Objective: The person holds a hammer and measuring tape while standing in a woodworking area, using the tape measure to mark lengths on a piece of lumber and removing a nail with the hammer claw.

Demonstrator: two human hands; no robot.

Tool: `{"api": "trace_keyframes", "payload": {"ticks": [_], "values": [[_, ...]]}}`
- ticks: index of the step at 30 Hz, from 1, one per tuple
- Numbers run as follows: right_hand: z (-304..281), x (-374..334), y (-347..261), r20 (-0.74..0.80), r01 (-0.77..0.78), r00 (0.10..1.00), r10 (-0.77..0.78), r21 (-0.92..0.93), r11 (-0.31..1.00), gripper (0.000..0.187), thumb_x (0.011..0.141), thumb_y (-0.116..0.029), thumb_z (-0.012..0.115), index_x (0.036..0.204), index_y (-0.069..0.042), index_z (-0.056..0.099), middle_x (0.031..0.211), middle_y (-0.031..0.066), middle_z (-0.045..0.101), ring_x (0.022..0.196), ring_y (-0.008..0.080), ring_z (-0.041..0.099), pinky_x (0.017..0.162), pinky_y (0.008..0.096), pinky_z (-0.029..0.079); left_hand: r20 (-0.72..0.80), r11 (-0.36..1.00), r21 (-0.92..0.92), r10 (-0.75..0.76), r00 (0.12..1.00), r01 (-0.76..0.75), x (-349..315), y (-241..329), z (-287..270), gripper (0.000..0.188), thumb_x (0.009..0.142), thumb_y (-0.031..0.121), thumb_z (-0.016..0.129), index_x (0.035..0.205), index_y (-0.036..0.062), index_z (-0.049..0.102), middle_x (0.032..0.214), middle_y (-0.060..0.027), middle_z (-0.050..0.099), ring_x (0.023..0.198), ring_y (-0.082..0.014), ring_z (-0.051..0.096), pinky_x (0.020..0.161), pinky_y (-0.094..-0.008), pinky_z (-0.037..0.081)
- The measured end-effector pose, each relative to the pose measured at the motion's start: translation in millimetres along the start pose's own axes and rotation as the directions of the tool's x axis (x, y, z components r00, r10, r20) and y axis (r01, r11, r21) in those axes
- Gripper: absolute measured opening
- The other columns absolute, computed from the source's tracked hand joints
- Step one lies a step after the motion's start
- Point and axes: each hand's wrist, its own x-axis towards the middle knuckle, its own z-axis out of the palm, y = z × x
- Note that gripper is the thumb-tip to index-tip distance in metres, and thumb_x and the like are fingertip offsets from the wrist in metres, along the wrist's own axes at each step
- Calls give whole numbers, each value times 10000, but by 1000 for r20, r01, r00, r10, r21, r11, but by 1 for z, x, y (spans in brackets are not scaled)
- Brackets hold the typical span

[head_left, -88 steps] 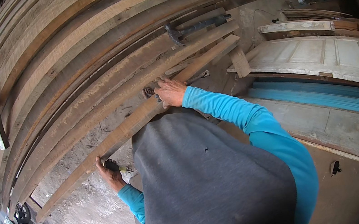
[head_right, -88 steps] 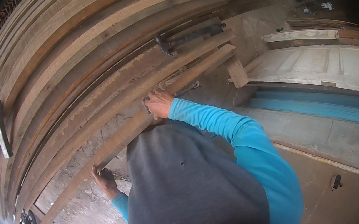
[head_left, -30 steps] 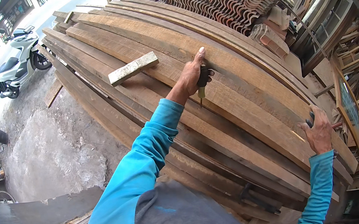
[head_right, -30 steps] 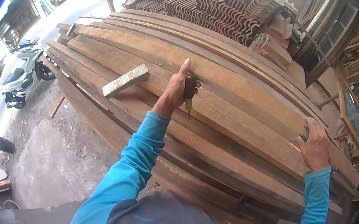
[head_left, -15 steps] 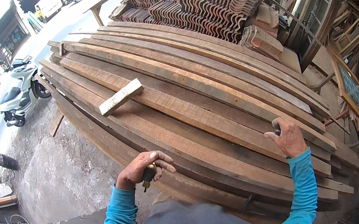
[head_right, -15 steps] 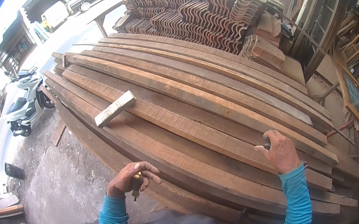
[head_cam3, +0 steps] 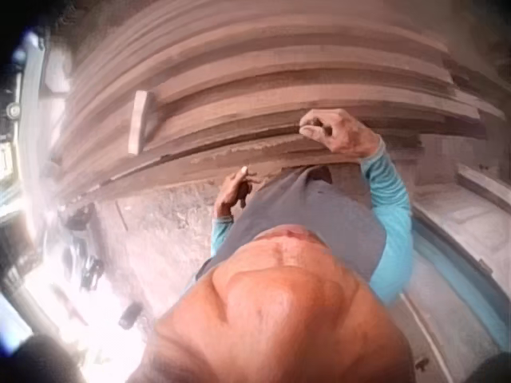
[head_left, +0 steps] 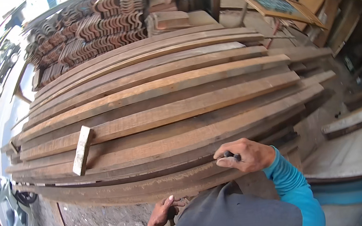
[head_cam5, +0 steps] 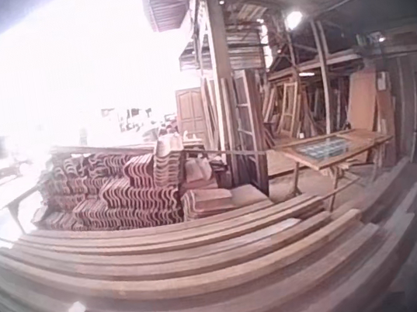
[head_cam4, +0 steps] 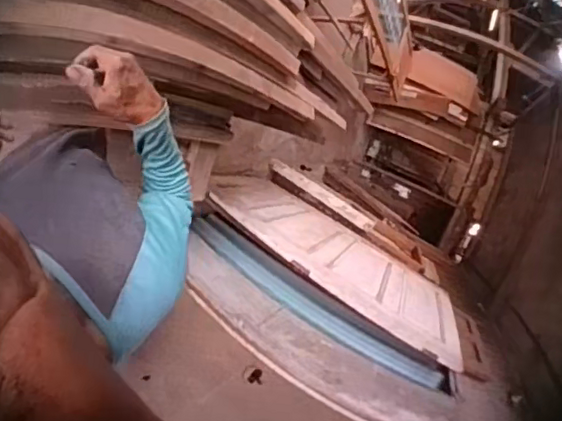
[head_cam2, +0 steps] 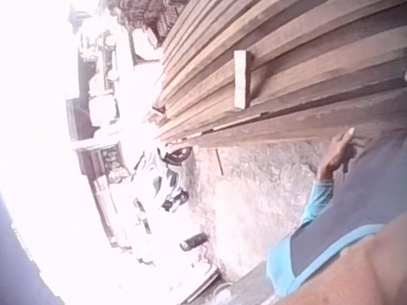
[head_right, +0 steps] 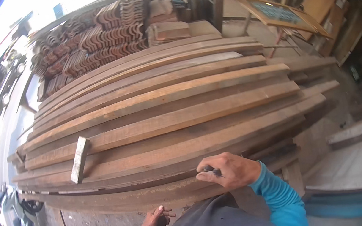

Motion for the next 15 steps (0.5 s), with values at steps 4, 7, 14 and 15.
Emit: {"api": "trace_keyframes", "payload": {"ticks": [4,7,14,15], "values": [[98,-36,34,-16,-97,995,99,99,990,379,1003,-356,634,1065,16,681,962,213,718,901,358,701,810,422,543,-112,996,78,53,992,-45,14,-47,-16,657,947,509,649,1234,-81,602,985,-145,734,738,-169,612,632,-296,508],[136,-83,30,-60,-237,967,249,157,959,416,1003,-391,627,1068,17,682,939,212,715,881,354,699,794,426,541,-65,965,259,66,996,-48,15,-49,-16,641,935,473,685,1236,-83,586,989,-155,739,781,-182,654,569,-324,539],[173,-162,42,-76,-606,789,610,71,793,530,978,-521,611,998,3,690,770,152,666,748,300,661,703,425,514,-160,993,114,15,987,4,3,-100,-22,554,956,473,671,1170,-35,615,972,-118,734,720,-149,659,611,-277,515],[180,-176,53,-88,-640,760,644,70,765,522,982,-512,607,961,5,676,762,153,658,735,294,649,692,429,503,-154,993,114,8,988,10,3,-105,-20,554,956,473,671,1170,-35,615,972,-118,734,720,-149,659,611,-277,515]]}}
